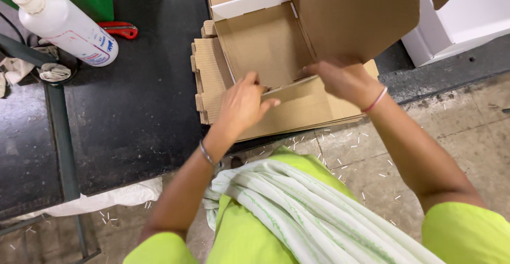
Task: The person folds flat cardboard box blanks into open boxes at a workbench, pressing the flaps and base to shape them, then places a white paperboard insert into each box and stacks the finished boxes on the bench. They repeat this cycle for several boxes, taking new blanks from a stack.
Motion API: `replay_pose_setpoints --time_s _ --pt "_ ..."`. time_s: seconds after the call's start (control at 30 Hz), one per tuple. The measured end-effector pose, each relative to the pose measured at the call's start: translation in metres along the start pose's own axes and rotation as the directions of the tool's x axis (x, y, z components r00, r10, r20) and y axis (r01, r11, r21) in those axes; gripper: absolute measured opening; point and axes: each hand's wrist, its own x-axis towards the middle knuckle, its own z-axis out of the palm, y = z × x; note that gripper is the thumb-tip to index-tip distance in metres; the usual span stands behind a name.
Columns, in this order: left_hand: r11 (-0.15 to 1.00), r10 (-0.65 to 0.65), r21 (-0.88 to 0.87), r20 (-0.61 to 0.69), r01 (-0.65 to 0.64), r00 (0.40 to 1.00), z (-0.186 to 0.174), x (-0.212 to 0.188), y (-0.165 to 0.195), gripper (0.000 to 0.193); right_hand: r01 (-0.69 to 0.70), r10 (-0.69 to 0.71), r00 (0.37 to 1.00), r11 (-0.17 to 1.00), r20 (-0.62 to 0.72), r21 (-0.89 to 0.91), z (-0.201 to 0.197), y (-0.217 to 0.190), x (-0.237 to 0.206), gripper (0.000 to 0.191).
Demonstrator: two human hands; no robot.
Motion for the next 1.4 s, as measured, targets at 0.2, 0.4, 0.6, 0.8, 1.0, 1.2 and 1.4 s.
replay_pose_setpoints --time_s 0.2,0.4,0.6,0.8,1.0,1.2,1.4 --pt "1.000 -0.015 -0.015 0.404 0.023 0.915 -0.009 0.088 -0.052 0.050 -0.272 0.266 0.885 0.961 0.383 -0.040 0.041 0.068 0.048 0.040" --pt "0.999 -0.031 -0.025 0.412 0.045 0.911 -0.007 0.131 -0.067 0.073 -0.137 -0.070 0.918 0.867 0.391 0.479 0.068 0.094 0.102 0.060" --pt "0.984 0.172 0.087 -0.278 -0.153 0.945 0.038 0.046 -0.015 0.029 0.069 -0.080 0.993 0.991 0.089 0.116 0.032 0.042 0.036 0.037" --pt "0.969 0.231 0.184 -0.459 -0.162 0.858 0.071 0.034 -0.012 0.039 0.014 -0.015 1.000 0.983 0.003 0.181 0.031 0.000 0.032 0.045" --pt "0.979 0.156 0.178 -0.327 -0.102 0.932 0.074 0.040 -0.025 0.026 0.109 -0.098 0.991 0.988 -0.095 0.112 0.058 0.000 0.029 0.034" --pt "0.981 0.156 0.176 -0.446 -0.085 0.881 0.081 0.039 -0.025 0.038 -0.001 0.019 0.981 0.996 -0.194 0.094 0.094 0.004 0.031 0.033" --pt "0.985 -0.035 0.155 -0.247 0.075 0.968 0.093 0.061 -0.005 0.045 -0.026 0.032 0.997 0.996 -0.071 0.089 0.102 0.037 0.035 0.037"
